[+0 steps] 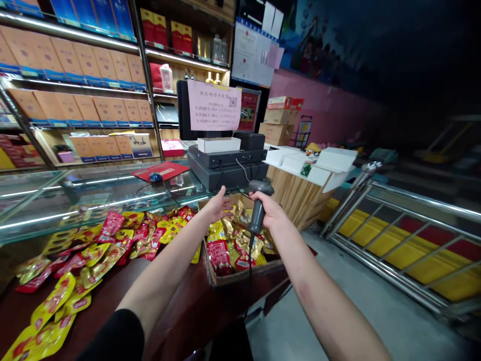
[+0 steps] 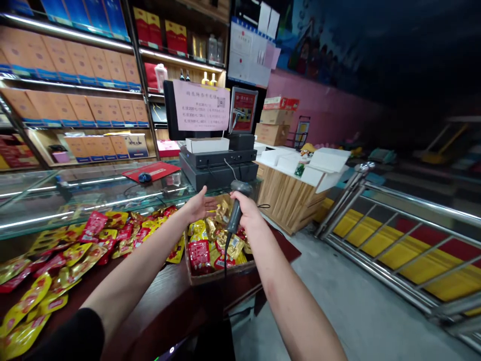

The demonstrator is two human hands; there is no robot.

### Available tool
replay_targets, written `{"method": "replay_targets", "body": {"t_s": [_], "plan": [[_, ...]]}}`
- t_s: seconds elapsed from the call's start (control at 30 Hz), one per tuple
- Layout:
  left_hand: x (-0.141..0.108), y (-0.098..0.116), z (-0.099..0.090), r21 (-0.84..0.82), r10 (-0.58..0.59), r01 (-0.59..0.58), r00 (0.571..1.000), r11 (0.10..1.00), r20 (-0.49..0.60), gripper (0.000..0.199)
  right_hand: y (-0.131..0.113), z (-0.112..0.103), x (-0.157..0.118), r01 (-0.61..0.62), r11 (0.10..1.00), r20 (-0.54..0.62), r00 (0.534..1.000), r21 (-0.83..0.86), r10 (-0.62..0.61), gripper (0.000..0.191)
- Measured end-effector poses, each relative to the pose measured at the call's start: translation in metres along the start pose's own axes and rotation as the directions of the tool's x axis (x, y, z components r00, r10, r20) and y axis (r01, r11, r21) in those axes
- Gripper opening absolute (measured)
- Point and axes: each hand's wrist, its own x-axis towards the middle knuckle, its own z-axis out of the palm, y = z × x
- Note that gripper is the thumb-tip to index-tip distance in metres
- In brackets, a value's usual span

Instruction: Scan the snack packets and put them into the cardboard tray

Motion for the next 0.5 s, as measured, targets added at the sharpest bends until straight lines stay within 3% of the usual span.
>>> {"method": "replay_targets", "body": {"t_s": [0.1,0.23,0.37,0.5], "plan": [[-0.016,0.001,-0.021,-0.014,0.046,-0.047,0.996,0.999,-0.071,0.077,0.006,0.011,-0.003,0.034,0.999,0.031,0.999,0.006,-0.034,0.01],[-0.058,0.003,-0.079,-0.031,0.143,-0.152,0.969,0.988,-0.2,0.07,0.031,0.053,-0.018,-0.067,0.996,0.169,0.983,-0.055,0.075,0.009],[-0.119,-0.001,-0.147,0.005,0.229,-0.245,0.901,0.97,-0.367,0.061,0.073,0.109,-0.04,-0.152,0.985,0.291,0.942,-0.079,0.168,0.01],[-0.185,-0.008,-0.198,0.039,0.245,-0.261,0.828,0.964,-0.504,0.057,0.128,0.159,-0.061,-0.229,0.962,0.397,0.877,-0.148,0.27,0.008]]}}
